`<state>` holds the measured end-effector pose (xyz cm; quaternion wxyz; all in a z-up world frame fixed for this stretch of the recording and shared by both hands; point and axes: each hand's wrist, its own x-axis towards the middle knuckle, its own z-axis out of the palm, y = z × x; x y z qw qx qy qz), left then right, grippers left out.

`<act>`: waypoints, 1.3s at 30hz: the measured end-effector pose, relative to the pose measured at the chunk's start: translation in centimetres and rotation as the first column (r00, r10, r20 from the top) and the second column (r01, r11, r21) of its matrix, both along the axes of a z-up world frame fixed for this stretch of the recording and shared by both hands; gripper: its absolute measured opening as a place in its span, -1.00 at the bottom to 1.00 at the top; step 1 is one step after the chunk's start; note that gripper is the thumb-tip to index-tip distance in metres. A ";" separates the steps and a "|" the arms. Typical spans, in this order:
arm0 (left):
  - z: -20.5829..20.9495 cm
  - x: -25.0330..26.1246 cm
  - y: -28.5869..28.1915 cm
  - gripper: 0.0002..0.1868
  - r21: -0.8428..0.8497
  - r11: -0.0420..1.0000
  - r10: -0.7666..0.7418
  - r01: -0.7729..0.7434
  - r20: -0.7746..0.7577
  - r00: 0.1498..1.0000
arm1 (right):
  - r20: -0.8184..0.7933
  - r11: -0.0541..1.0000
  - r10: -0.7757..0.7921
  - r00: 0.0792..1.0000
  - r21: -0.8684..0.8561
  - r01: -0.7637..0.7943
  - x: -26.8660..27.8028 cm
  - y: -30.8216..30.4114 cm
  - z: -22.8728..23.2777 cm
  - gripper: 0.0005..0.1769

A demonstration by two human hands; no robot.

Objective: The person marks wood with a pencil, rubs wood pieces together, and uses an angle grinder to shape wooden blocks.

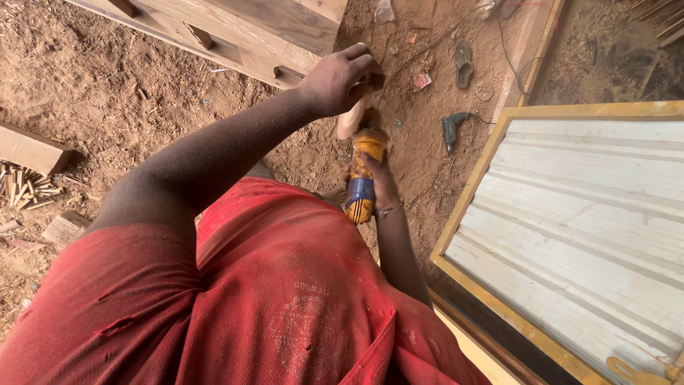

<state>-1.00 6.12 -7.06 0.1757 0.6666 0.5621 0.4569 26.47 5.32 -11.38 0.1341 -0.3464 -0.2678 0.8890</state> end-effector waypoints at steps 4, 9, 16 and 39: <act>0.6 -1.1 -1.3 -0.79 0.027 1.000 -0.012 0.003 0.343 0.939 | 0.055 1.000 0.014 0.998 -0.026 -0.013 1.5 -0.1 -3.0 -0.21; 2.3 -2.1 -3.4 -0.80 -0.040 0.965 -0.024 0.260 0.971 0.239 | 0.127 0.986 -0.164 0.978 0.060 0.157 4.0 0.5 -0.2 -0.21; 5.3 -1.0 -4.8 -0.77 0.097 0.953 -0.004 0.286 0.951 -0.309 | -0.024 0.922 -0.216 0.976 0.323 0.212 5.8 2.9 5.6 -0.30; 5.2 0.8 -4.2 -0.79 0.199 0.958 -0.067 0.204 0.853 -0.517 | 0.052 0.930 -0.261 0.964 0.283 0.236 8.7 4.7 5.8 -0.37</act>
